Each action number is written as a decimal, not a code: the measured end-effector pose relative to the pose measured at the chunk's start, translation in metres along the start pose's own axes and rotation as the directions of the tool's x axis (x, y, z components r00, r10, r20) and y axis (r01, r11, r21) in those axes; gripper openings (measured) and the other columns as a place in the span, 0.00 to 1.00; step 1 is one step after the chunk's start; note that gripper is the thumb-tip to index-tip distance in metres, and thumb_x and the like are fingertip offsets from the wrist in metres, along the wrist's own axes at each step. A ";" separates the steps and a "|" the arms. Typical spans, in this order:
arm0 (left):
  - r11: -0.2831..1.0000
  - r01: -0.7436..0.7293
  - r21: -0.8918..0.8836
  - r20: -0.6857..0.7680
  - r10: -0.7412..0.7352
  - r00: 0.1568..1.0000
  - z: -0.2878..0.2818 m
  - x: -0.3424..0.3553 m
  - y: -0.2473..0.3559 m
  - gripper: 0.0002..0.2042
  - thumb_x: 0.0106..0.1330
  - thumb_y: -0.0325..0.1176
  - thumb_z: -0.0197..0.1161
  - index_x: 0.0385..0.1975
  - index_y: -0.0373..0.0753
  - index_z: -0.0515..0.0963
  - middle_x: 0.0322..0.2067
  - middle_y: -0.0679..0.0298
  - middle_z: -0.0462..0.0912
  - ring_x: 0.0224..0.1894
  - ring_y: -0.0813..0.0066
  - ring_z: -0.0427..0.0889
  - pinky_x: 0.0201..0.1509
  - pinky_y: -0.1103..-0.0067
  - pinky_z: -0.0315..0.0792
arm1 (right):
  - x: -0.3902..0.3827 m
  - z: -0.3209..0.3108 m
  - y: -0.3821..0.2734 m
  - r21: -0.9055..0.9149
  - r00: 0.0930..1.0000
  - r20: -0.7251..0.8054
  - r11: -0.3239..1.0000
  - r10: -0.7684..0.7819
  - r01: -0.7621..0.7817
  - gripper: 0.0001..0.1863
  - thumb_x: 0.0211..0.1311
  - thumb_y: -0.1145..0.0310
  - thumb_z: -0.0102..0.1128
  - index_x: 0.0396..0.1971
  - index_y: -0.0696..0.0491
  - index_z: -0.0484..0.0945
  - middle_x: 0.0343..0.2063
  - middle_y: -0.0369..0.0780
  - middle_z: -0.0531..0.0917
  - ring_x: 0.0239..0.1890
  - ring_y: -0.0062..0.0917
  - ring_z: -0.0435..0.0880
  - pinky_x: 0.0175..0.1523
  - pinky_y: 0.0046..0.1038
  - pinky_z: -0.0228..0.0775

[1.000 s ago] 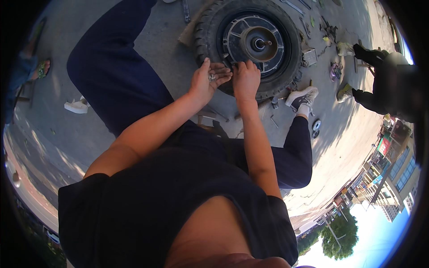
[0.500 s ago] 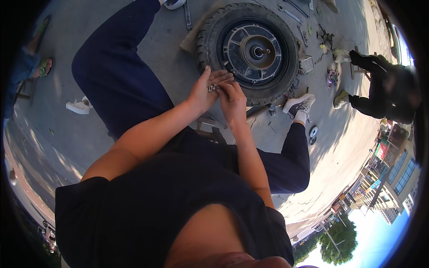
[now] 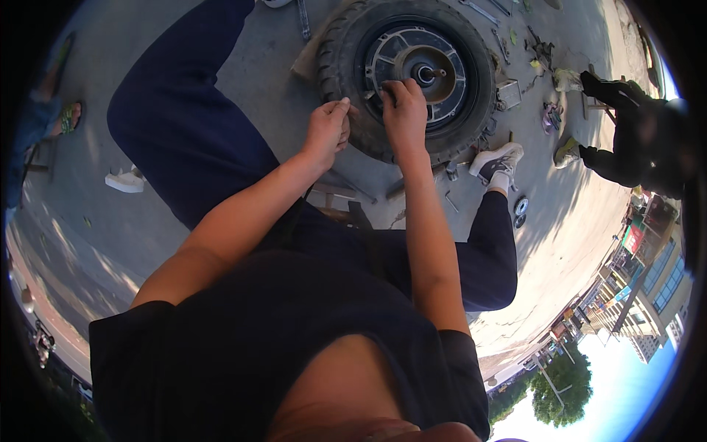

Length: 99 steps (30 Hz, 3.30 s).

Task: The person sits on the ground and uses a hammer and chisel to work on the rim of a motorcycle tire. They repeatedly strike the rim, adjust the chisel, and insert small metal pieces into the rim structure.

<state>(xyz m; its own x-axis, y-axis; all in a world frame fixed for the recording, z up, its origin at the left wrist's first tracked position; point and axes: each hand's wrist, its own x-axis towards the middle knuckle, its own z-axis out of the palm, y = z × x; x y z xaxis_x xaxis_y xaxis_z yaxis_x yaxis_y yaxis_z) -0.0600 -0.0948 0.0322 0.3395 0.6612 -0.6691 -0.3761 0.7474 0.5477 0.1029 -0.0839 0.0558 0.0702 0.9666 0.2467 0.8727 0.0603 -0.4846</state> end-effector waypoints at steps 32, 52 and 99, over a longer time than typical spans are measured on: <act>0.990 -0.061 -0.129 0.010 0.062 0.998 0.000 0.003 -0.011 0.13 0.76 0.41 0.49 0.35 0.38 0.71 0.13 0.73 0.59 0.12 0.82 0.58 0.13 0.81 0.54 | 0.033 0.037 -0.016 -0.355 0.980 0.149 0.918 -0.129 0.175 0.04 0.47 0.74 0.59 0.26 0.53 0.78 0.31 0.42 0.77 0.39 0.38 0.80 0.36 0.36 0.76; 0.991 -0.068 -0.116 0.014 0.070 0.997 -0.002 0.007 -0.008 0.12 0.76 0.41 0.47 0.33 0.41 0.69 0.13 0.73 0.57 0.12 0.80 0.56 0.15 0.80 0.52 | 0.044 0.051 -0.018 -0.477 0.983 0.179 0.877 0.029 0.062 0.06 0.50 0.70 0.65 0.30 0.52 0.84 0.35 0.42 0.82 0.41 0.33 0.83 0.41 0.29 0.78; 0.979 -0.045 -0.197 0.074 0.061 0.995 -0.016 0.017 -0.008 0.13 0.77 0.44 0.47 0.36 0.41 0.68 0.17 0.71 0.62 0.18 0.78 0.60 0.20 0.79 0.57 | 0.044 0.057 -0.022 -0.578 0.968 0.248 0.798 -0.025 0.169 0.09 0.53 0.68 0.62 0.34 0.53 0.83 0.36 0.41 0.82 0.41 0.32 0.82 0.43 0.31 0.74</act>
<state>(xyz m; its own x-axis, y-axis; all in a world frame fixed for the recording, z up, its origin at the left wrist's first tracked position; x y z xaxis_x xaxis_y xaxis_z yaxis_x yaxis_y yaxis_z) -0.0655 -0.0907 0.0083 0.3785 0.7083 -0.5959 -0.5536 0.6892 0.4675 0.0590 -0.0287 0.0299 -0.0736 0.9964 0.0423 0.9879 0.0671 0.1400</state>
